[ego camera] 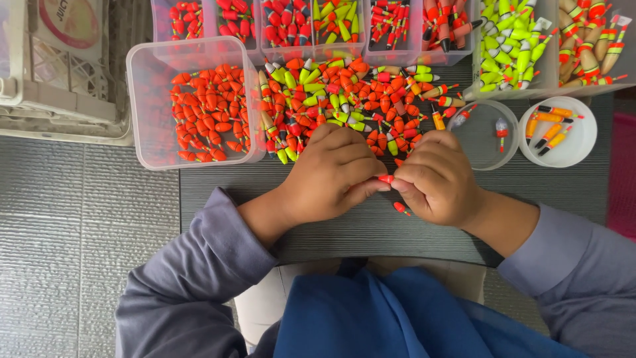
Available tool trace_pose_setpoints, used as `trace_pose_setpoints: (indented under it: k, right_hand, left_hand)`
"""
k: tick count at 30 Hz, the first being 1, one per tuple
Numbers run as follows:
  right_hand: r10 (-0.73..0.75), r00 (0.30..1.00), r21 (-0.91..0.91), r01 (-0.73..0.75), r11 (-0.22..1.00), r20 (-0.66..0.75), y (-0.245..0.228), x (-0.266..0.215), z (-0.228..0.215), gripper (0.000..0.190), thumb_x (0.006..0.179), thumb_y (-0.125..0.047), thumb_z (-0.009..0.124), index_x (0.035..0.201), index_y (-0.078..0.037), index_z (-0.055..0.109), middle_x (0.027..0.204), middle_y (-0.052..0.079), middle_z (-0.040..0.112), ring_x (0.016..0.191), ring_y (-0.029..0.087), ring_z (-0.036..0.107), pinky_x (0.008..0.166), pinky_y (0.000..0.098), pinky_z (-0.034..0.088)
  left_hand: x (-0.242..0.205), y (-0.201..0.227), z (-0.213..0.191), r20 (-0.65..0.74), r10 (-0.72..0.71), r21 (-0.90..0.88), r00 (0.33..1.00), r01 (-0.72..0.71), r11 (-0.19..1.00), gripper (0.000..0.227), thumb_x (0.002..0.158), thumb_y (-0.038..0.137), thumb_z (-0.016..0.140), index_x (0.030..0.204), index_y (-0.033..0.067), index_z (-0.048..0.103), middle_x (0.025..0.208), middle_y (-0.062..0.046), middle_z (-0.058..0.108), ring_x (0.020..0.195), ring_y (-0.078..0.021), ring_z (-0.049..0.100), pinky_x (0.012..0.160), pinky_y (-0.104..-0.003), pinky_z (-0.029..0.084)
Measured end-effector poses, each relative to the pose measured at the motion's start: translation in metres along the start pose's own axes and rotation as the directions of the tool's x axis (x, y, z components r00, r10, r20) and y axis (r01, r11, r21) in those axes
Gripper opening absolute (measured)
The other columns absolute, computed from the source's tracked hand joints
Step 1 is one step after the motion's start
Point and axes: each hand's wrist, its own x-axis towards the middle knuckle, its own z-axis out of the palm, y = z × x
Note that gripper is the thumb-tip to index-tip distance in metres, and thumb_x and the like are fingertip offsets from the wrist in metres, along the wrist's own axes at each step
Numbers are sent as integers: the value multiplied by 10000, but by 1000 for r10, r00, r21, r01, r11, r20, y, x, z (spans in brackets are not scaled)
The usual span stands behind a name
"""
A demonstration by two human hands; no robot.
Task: Assembling small fishing floats by manually joining the float body with its stem or cap.
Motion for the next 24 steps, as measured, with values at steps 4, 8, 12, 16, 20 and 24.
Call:
trace_pose_setpoints:
  k: [4, 8, 12, 16, 20, 24]
  right_hand:
    - [-17, 1000, -3, 17, 1000, -16, -2, -2, 0, 268, 1021, -256, 589, 809, -104, 653, 691, 6, 569, 645, 220, 585, 828, 459, 514]
    - [-30, 999, -14, 30, 999, -17, -2, 1, 0, 282, 1022, -255, 586, 792, -107, 656, 685, 9, 579, 629, 218, 576, 826, 461, 513]
    - [-13, 1000, -3, 13, 1000, -10, -1, -1, 1, 292, 1017, -255, 592, 773, -104, 646, 677, 16, 577, 629, 227, 580, 825, 463, 519]
    - [-17, 1000, -3, 17, 1000, -10, 0, -1, 1, 298, 1018, -258, 589, 772, -99, 645, 677, 22, 579, 620, 227, 577, 825, 467, 523]
    - [-33, 999, -3, 33, 999, -14, -1, -1, 1, 290, 1020, -254, 586, 784, -99, 649, 684, 21, 580, 628, 228, 579, 825, 471, 522]
    - [-37, 999, 11, 37, 999, -28, -1, -3, -1, 284, 1026, -253, 571, 801, -99, 648, 710, 15, 576, 651, 222, 587, 837, 469, 513]
  left_hand:
    - [1, 4, -2, 4, -42, -44, 999, 42, 998, 257, 964, 362, 661, 896, 123, 724, 789, -34, 649, 875, -273, 636, 829, -447, 474]
    - [0, 2, 0, 3, -29, -38, 1000, 29, 999, 233, 979, 315, 650, 881, 115, 717, 767, -31, 646, 845, -268, 642, 804, -428, 471]
    - [-1, 0, 1, -15, 6, 6, 1000, -6, 1000, 218, 965, 323, 679, 901, 120, 723, 785, -24, 646, 849, -262, 644, 809, -425, 474]
    - [-1, -1, 0, -41, 21, 13, 999, -20, 1000, 218, 961, 324, 686, 898, 118, 719, 787, -24, 646, 840, -266, 647, 801, -430, 478]
    - [-1, -1, -1, -58, 34, 16, 998, -33, 999, 223, 972, 341, 664, 887, 141, 714, 795, -2, 644, 839, -250, 644, 795, -411, 469]
    - [5, 9, -5, -39, -41, -23, 998, 40, 999, 274, 959, 403, 659, 933, 140, 729, 804, -17, 660, 851, -260, 652, 808, -428, 464]
